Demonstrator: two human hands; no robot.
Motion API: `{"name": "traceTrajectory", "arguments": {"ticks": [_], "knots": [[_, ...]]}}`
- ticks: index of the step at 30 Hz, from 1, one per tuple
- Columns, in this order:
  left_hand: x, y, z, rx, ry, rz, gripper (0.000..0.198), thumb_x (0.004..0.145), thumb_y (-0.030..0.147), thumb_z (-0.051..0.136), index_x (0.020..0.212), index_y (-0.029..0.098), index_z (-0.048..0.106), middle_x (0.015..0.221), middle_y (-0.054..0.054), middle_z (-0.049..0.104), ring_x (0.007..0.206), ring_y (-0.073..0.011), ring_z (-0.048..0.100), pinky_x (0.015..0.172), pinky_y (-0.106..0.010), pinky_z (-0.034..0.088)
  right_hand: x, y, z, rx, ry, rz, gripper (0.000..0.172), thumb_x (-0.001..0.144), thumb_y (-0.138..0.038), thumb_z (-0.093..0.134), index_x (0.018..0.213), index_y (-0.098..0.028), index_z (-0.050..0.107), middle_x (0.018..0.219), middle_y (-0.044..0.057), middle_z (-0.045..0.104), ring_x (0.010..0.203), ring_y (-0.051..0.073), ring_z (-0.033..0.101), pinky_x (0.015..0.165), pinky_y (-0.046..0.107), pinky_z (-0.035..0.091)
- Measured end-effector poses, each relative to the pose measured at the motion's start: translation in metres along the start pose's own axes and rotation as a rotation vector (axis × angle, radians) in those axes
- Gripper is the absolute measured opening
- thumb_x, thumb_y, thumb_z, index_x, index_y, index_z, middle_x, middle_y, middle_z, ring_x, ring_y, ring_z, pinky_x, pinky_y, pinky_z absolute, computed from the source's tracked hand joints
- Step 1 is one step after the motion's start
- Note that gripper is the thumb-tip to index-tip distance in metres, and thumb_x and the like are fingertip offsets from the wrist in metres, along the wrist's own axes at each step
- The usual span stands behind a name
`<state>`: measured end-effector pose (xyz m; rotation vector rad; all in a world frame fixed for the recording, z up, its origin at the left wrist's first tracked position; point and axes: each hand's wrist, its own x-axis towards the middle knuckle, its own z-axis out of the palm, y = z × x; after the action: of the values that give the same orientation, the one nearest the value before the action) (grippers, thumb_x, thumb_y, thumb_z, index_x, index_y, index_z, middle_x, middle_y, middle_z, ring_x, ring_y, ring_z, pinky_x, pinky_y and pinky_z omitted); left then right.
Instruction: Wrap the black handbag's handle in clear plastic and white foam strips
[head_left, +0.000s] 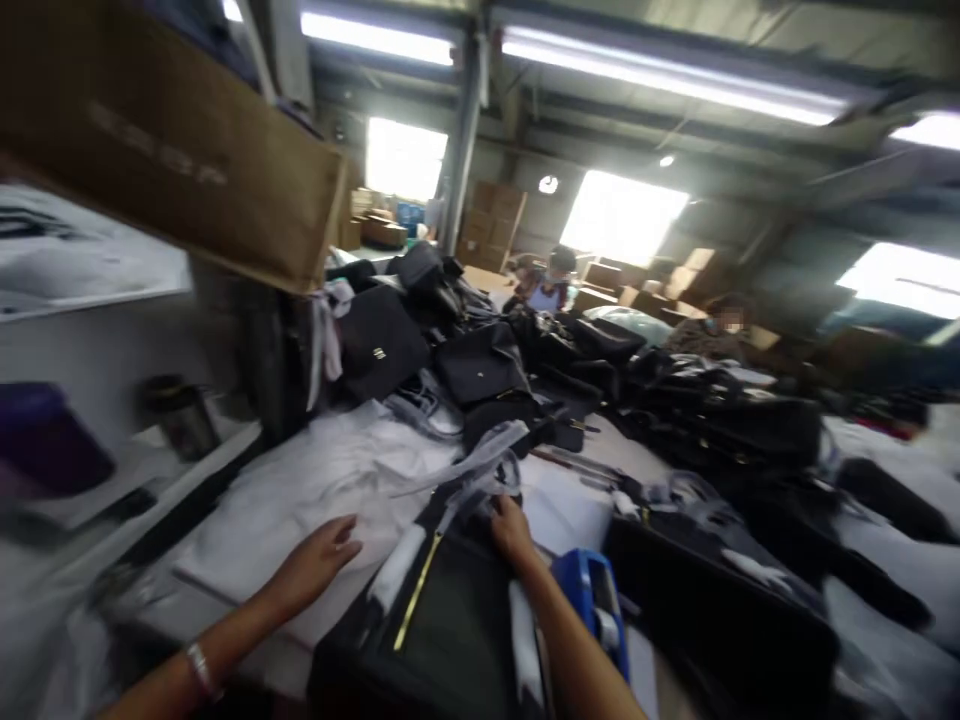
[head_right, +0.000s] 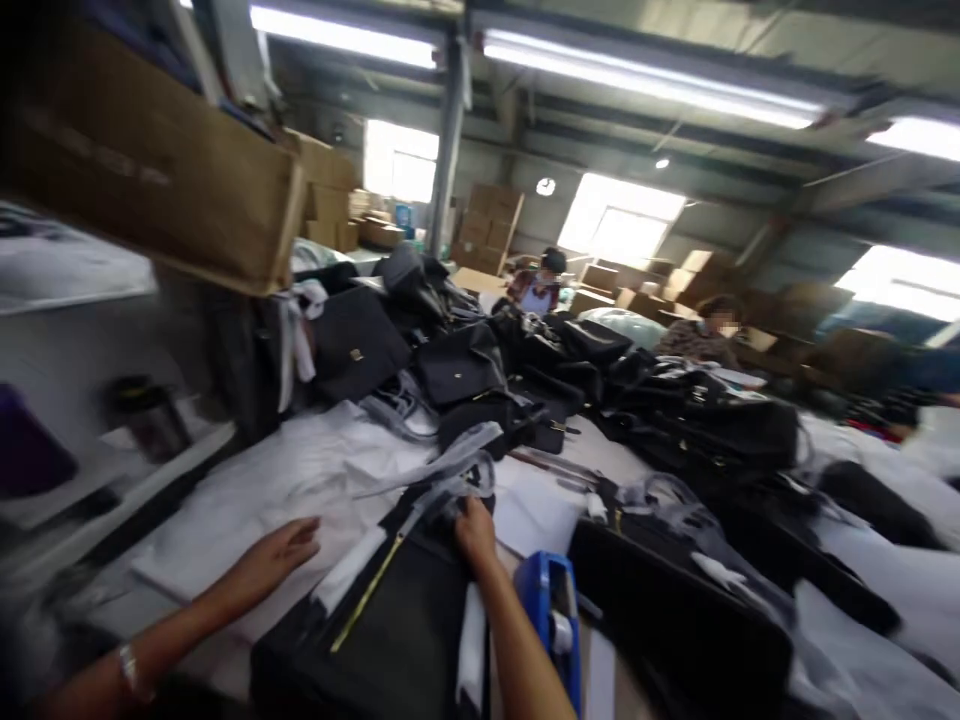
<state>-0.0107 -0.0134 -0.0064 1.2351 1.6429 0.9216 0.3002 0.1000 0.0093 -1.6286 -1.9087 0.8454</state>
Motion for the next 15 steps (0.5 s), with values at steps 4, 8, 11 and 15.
{"name": "traceTrajectory", "arguments": {"ticks": [4, 8, 11, 15], "knots": [[-0.012, -0.009, 0.003, -0.118, -0.048, -0.078, 0.076, 0.069, 0.066, 0.064, 0.122, 0.012, 0.058, 0.124, -0.017, 0.063, 0.116, -0.0344, 0.058, 0.101, -0.045, 0.046, 0.012, 0.013, 0.008, -0.13, -0.06, 0.055, 0.031, 0.093, -0.034, 0.059, 0.119, -0.017, 0.059, 0.122, 0.008, 0.06, 0.107, 0.022, 0.061, 0.091, 0.044, 0.052], [-0.017, 0.009, 0.018, -0.236, -0.246, -0.142, 0.077, 0.078, 0.07, 0.054, 0.131, 0.014, 0.052, 0.119, -0.016, 0.066, 0.107, -0.0328, 0.064, 0.079, -0.041, 0.056, 0.008, 0.011, 0.009, -0.221, -0.06, 0.069, 0.03, 0.093, -0.034, 0.059, 0.119, -0.017, 0.059, 0.122, 0.008, 0.061, 0.107, 0.022, 0.061, 0.091, 0.044, 0.052], [-0.02, 0.017, 0.021, -0.281, -0.328, -0.146, 0.077, 0.08, 0.07, 0.054, 0.136, 0.016, 0.048, 0.137, -0.014, 0.055, 0.121, -0.0303, 0.056, 0.087, -0.038, 0.054, 0.003, 0.004, 0.018, -0.267, -0.067, 0.074, 0.031, 0.094, -0.034, 0.058, 0.12, -0.017, 0.059, 0.122, 0.008, 0.061, 0.106, 0.021, 0.061, 0.091, 0.043, 0.052], [-0.018, 0.021, 0.02, -0.274, -0.341, -0.08, 0.09, 0.075, 0.068, 0.06, 0.137, 0.005, 0.044, 0.139, -0.022, 0.051, 0.125, -0.0303, 0.052, 0.106, -0.038, 0.041, -0.004, -0.009, 0.011, -0.346, -0.122, 0.054, 0.027, 0.093, -0.034, 0.06, 0.112, -0.015, 0.062, 0.112, 0.007, 0.065, 0.099, 0.019, 0.064, 0.087, 0.04, 0.054]]}}
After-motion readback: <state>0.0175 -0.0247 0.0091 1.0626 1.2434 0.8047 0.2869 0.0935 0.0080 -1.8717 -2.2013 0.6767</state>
